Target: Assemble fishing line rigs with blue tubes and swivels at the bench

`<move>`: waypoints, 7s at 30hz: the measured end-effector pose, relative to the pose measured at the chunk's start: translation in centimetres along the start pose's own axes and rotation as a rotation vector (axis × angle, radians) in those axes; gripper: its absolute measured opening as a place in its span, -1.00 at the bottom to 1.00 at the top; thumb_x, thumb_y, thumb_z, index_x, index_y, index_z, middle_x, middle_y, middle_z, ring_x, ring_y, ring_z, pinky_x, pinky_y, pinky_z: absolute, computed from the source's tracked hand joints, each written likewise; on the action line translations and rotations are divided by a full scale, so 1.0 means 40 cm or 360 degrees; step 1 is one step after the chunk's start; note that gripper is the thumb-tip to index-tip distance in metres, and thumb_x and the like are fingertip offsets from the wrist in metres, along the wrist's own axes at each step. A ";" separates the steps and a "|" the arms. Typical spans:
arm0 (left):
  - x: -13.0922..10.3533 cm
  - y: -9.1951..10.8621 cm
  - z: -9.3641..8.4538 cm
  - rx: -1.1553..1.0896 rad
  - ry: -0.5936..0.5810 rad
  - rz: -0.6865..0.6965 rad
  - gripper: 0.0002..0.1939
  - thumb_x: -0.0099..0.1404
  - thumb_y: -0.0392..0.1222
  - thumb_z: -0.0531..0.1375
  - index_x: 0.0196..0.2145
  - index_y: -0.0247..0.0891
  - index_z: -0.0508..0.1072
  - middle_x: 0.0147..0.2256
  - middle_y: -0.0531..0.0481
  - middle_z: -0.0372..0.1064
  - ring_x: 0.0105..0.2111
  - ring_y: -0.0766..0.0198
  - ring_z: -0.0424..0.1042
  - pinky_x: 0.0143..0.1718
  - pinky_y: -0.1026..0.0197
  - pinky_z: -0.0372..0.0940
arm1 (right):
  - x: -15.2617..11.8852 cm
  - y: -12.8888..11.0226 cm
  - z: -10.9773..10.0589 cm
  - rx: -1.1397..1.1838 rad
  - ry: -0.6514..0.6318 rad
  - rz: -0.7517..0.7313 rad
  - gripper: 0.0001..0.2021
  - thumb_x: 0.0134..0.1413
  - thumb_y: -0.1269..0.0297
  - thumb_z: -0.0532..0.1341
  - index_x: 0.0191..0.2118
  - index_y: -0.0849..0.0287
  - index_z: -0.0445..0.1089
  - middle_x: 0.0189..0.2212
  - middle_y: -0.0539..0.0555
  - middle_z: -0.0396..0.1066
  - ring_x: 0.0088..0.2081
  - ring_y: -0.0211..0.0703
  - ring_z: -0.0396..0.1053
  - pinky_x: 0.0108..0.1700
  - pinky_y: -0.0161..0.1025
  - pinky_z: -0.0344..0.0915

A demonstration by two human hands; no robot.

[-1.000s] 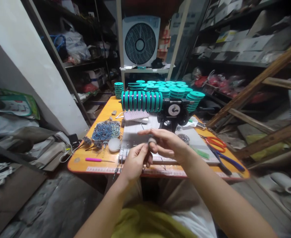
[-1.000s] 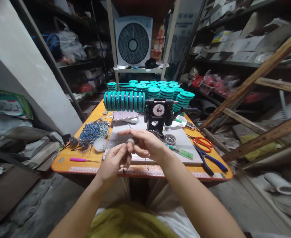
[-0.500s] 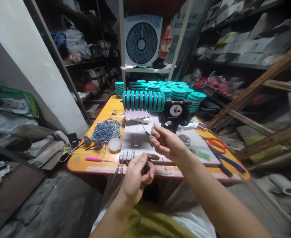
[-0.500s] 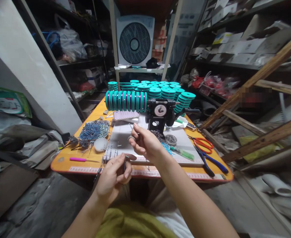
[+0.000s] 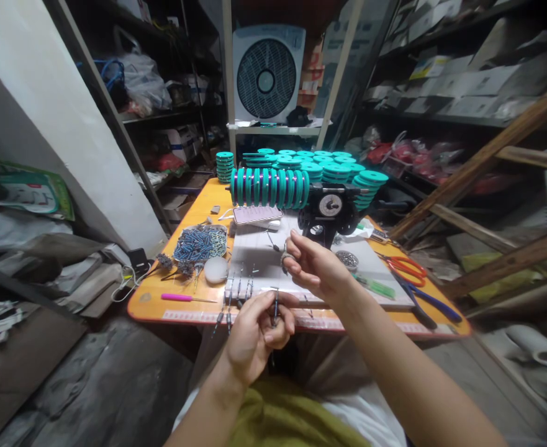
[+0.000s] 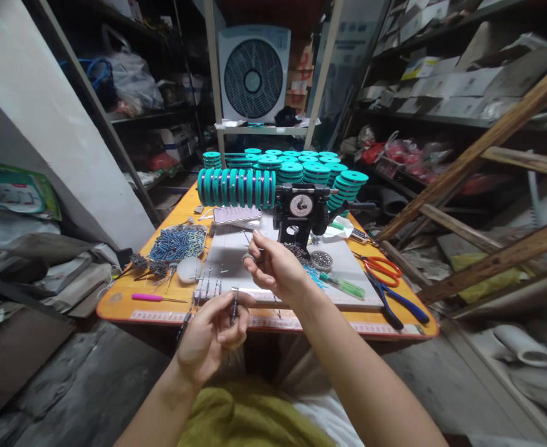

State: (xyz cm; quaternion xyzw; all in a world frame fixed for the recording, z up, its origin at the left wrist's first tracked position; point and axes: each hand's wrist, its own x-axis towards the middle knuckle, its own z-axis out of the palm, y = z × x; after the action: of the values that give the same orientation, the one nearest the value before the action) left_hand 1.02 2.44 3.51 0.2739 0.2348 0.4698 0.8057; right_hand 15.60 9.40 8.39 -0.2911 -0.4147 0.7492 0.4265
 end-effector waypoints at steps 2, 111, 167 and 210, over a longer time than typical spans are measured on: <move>-0.004 -0.003 -0.002 0.0023 0.0016 -0.0002 -0.73 0.24 -0.13 0.20 -0.33 -0.46 0.52 -0.57 -0.04 0.38 -0.70 0.56 0.04 -0.63 0.42 -0.10 | -0.013 0.009 -0.001 -0.0110 0.0009 -0.0017 -0.66 0.19 0.02 0.16 -0.41 0.22 0.31 -0.70 -0.08 0.31 -0.80 -0.53 -0.14 -0.76 -0.51 -0.26; 0.059 0.066 0.026 0.0327 0.0019 0.0239 -0.72 0.17 -0.05 0.22 -0.51 -0.35 0.45 -0.68 0.04 0.36 -0.64 0.28 0.42 -0.50 0.23 0.36 | 0.035 -0.018 0.024 -0.0032 -0.0021 0.0068 -0.53 0.14 -0.09 0.17 -0.54 0.15 0.05 -0.74 -0.14 0.19 -0.83 -0.51 -0.05 -0.82 -0.55 -0.20; -0.018 -0.042 -0.065 0.2163 0.0472 0.1038 -0.44 0.38 -0.30 0.02 0.29 -0.07 0.03 0.30 -0.11 0.01 0.32 0.11 -0.01 0.31 -0.11 -0.02 | 0.049 0.020 -0.020 -0.1728 0.0933 -0.0909 -0.69 0.27 0.21 0.06 0.06 0.19 0.26 -0.61 -0.03 0.38 -0.55 -0.16 0.36 -0.39 -0.26 0.25; 0.009 -0.005 0.026 0.0235 -0.0284 0.0122 -0.63 0.35 0.05 0.13 -0.28 -0.38 0.46 -0.60 0.04 0.35 -0.64 0.32 0.40 -0.53 0.27 0.28 | -0.050 -0.077 0.046 -0.0349 0.0048 -0.0141 -0.77 0.11 0.22 0.18 -0.34 0.30 0.45 -0.62 -0.04 0.35 -0.76 -0.52 -0.03 -0.74 -0.49 -0.19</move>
State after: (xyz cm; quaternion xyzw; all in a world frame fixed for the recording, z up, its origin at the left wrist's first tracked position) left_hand 1.96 2.46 4.09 0.3821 0.1853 0.4556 0.7824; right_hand 16.32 7.84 12.12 -0.3286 -0.5001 0.6754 0.4309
